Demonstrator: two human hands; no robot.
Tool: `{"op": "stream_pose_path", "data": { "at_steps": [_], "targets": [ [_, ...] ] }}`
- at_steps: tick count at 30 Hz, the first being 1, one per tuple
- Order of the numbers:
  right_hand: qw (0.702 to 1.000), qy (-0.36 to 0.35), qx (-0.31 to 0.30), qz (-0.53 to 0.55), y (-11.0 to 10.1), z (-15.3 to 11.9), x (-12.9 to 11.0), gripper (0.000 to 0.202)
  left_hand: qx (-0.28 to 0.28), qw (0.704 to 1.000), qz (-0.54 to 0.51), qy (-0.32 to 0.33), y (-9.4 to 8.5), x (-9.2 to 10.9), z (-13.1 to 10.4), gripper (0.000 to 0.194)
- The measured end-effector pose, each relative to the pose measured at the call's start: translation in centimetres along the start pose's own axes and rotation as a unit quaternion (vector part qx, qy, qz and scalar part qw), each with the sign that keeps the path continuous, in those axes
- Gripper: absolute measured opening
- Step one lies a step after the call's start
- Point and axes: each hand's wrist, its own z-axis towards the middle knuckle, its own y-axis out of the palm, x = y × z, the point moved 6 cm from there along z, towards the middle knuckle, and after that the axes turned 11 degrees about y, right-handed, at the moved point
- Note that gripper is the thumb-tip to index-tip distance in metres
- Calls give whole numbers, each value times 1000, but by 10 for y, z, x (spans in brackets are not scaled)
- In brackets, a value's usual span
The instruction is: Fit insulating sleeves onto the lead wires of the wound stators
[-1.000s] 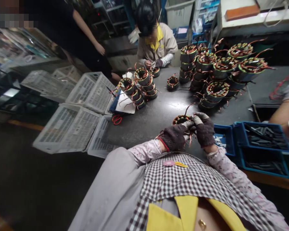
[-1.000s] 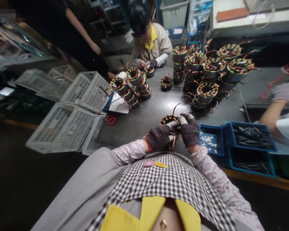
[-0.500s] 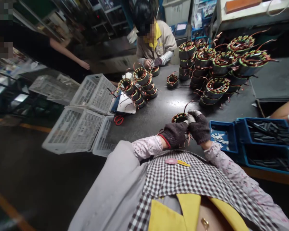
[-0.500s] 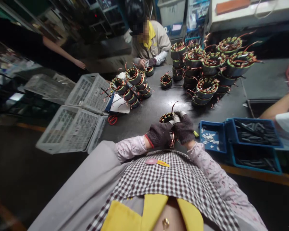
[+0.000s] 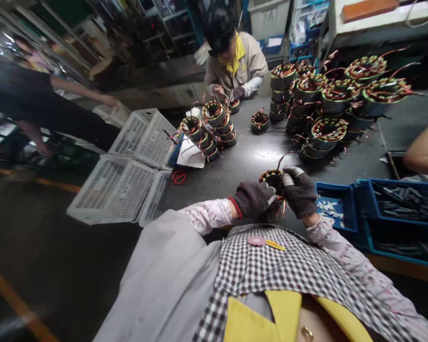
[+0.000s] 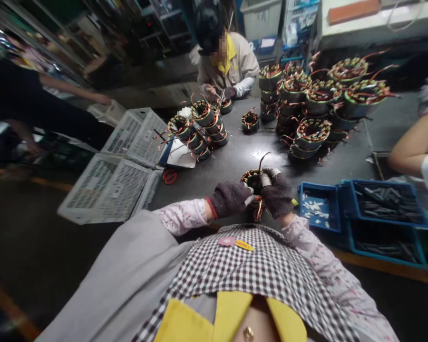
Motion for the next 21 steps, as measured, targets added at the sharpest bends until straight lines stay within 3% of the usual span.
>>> {"op": "stream_pose_path", "data": {
  "at_steps": [3, 6, 9, 11, 14, 17, 21],
  "targets": [
    [1000, -15, 6, -26, 1, -2, 0, 37, -4, 997, -62, -52, -1, -12, 1, 39],
    [998, -34, -4, -50, 5, -4, -1, 36, 32, 989, -100, -101, 0, -17, -3, 36],
    [995, -52, -20, -79, 9, -4, -2, 34, 88, 969, -216, -82, 6, -6, -7, 30],
    [994, -55, -24, -95, 10, -2, -2, 34, 107, 919, -378, -36, 12, 5, -7, 26],
    [997, -50, -30, -54, 2, -4, -1, 33, 142, 797, -585, -54, 18, -2, -7, 26],
    [996, -29, -65, 45, -14, -11, -4, 29, 171, 711, -672, -113, 20, -21, -8, 33],
    [981, -77, -161, 70, -24, -26, -32, 32, 160, 618, -768, -54, 21, -18, -4, 44]
  ]
}}
